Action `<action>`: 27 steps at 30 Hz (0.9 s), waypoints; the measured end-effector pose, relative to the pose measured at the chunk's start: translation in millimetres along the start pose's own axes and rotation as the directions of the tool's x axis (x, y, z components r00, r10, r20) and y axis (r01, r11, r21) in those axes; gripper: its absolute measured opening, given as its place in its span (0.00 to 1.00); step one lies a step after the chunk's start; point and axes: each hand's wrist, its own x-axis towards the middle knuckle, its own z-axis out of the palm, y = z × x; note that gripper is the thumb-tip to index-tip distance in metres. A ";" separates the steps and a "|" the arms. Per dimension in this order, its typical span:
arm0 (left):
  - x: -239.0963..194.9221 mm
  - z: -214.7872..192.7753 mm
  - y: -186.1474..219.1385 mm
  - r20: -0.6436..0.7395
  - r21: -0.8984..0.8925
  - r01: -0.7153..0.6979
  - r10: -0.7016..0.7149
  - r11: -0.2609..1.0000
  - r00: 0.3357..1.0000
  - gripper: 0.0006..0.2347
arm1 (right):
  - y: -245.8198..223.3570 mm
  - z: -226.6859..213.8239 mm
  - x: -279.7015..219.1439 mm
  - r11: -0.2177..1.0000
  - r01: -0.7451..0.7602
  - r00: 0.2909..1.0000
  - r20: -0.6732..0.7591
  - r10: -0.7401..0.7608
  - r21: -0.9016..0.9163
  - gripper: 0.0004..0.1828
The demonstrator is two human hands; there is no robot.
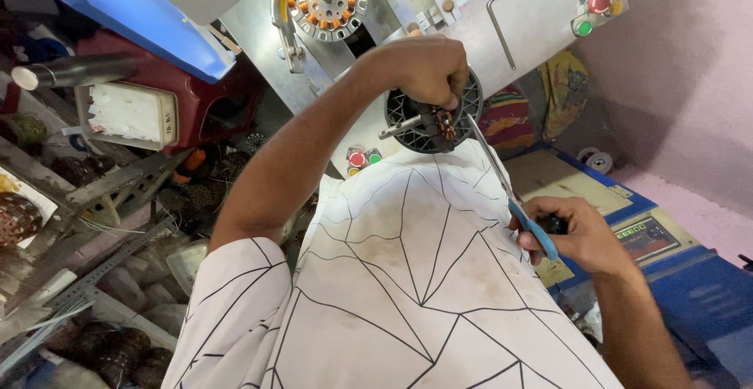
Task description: The person operates a coil-winding machine to apply copper wire to motor stators and manually secures the wire leads using a screwdriver and scissors.
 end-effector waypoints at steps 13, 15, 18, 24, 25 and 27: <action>-21.8 22.1 -9.0 -0.222 -0.271 -0.005 -0.057 0.963 0.973 0.06 | 6.9 -0.9 20.6 0.982 0.011 1.000 -0.020 -0.008 0.188 0.17; -20.8 22.7 -7.0 -0.222 -0.266 0.027 -0.088 0.964 0.971 0.06 | 5.8 -0.7 21.8 0.986 0.015 0.999 -0.032 -0.010 0.167 0.17; -20.9 23.2 -7.8 -0.236 -0.260 0.029 -0.092 0.965 0.967 0.06 | 5.4 -1.3 20.7 0.988 0.013 0.999 -0.048 -0.006 0.152 0.18; -18.6 27.9 -12.3 -0.265 -0.263 0.009 -0.082 0.965 0.961 0.06 | 0.7 0.9 18.7 0.994 -0.002 0.997 -0.074 0.010 0.111 0.18; -18.1 28.6 -12.9 -0.273 -0.266 0.005 -0.080 0.964 0.959 0.06 | -1.0 1.4 19.4 0.996 -0.011 0.996 -0.087 0.019 0.091 0.18; -18.3 29.8 -13.7 -0.288 -0.271 -0.002 -0.079 0.963 0.954 0.06 | -4.9 2.7 19.7 0.999 -0.024 0.994 -0.106 0.027 0.032 0.17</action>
